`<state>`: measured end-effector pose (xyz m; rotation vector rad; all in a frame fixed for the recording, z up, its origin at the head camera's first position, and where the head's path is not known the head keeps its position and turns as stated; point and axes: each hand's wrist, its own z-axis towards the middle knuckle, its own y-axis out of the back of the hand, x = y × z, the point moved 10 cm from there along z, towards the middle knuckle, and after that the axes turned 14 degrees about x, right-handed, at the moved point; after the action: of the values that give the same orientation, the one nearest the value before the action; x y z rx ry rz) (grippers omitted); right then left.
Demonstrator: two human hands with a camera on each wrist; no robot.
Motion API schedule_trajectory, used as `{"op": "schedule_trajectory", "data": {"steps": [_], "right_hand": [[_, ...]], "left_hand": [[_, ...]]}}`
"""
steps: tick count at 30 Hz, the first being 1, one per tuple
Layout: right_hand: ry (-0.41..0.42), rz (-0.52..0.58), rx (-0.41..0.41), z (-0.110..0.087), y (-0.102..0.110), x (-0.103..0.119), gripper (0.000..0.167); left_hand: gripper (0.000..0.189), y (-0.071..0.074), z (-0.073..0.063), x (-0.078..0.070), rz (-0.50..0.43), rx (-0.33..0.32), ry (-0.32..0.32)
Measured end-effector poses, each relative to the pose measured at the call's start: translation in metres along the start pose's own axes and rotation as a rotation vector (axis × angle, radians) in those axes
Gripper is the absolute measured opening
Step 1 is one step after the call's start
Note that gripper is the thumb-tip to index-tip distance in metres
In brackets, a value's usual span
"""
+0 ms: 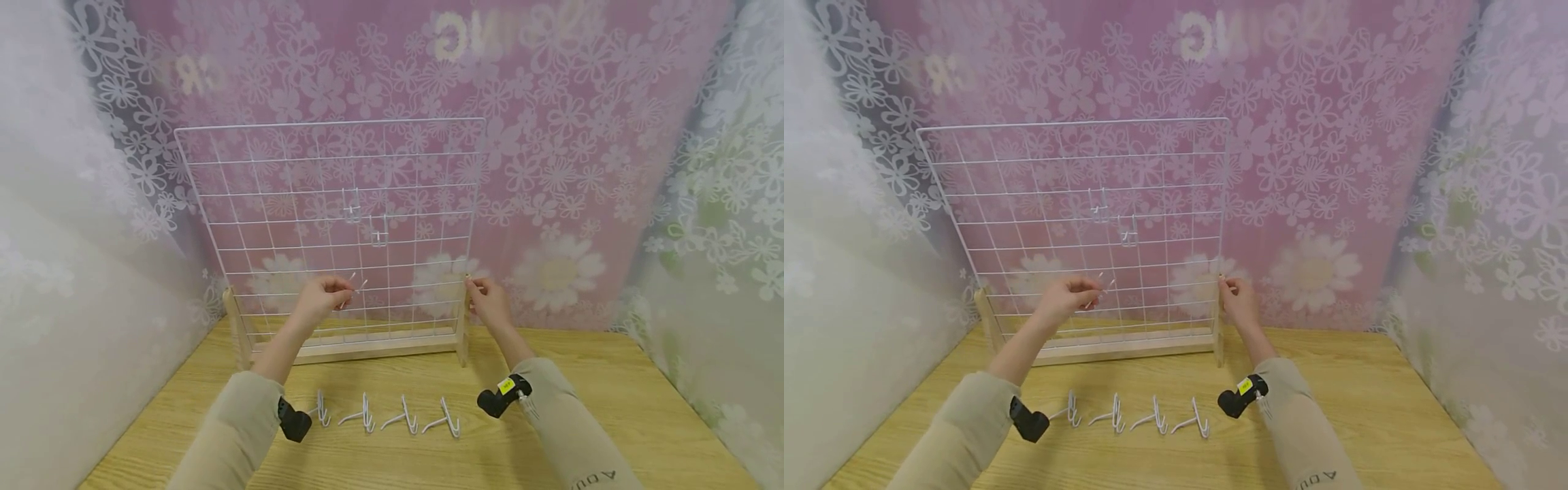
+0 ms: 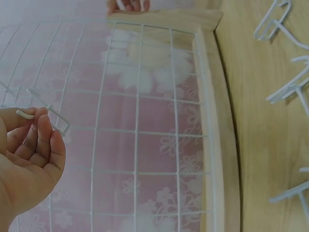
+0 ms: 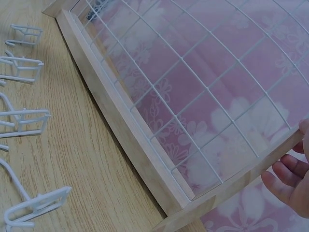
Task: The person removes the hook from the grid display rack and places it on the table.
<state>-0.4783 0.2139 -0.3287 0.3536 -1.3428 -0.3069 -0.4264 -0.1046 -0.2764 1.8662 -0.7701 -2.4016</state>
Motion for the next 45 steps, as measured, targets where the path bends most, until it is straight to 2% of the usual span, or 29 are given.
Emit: {"op": "schedule_trajectory", "data": {"steps": [9, 15, 22, 29, 34, 45], "right_hand": [[-0.011, 0.004, -0.004, 0.0, 0.001, -0.003, 0.04], [-0.008, -0.011, 0.006, 0.002, 0.0, -0.002, 0.042], [-0.011, -0.036, 0.003, 0.002, 0.002, 0.0, 0.042], [-0.005, -0.035, 0.006, 0.002, 0.001, -0.003, 0.044], [-0.012, -0.028, -0.005, 0.0, 0.001, -0.004, 0.043], [-0.014, -0.043, 0.01, -0.001, 0.0, -0.001, 0.042]], "left_hand": [[0.012, -0.039, -0.004, 0.01, -0.023, 0.093, -0.042], [0.011, -0.063, -0.006, 0.013, 0.016, 0.133, -0.035], [0.011, -0.093, -0.014, 0.023, -0.031, 0.216, -0.021], [0.009, -0.115, -0.019, 0.038, -0.019, 0.256, 0.01], [0.009, -0.132, -0.023, 0.042, -0.002, 0.297, -0.009], [0.009, -0.166, -0.035, 0.05, -0.022, 0.376, 0.013]]}}
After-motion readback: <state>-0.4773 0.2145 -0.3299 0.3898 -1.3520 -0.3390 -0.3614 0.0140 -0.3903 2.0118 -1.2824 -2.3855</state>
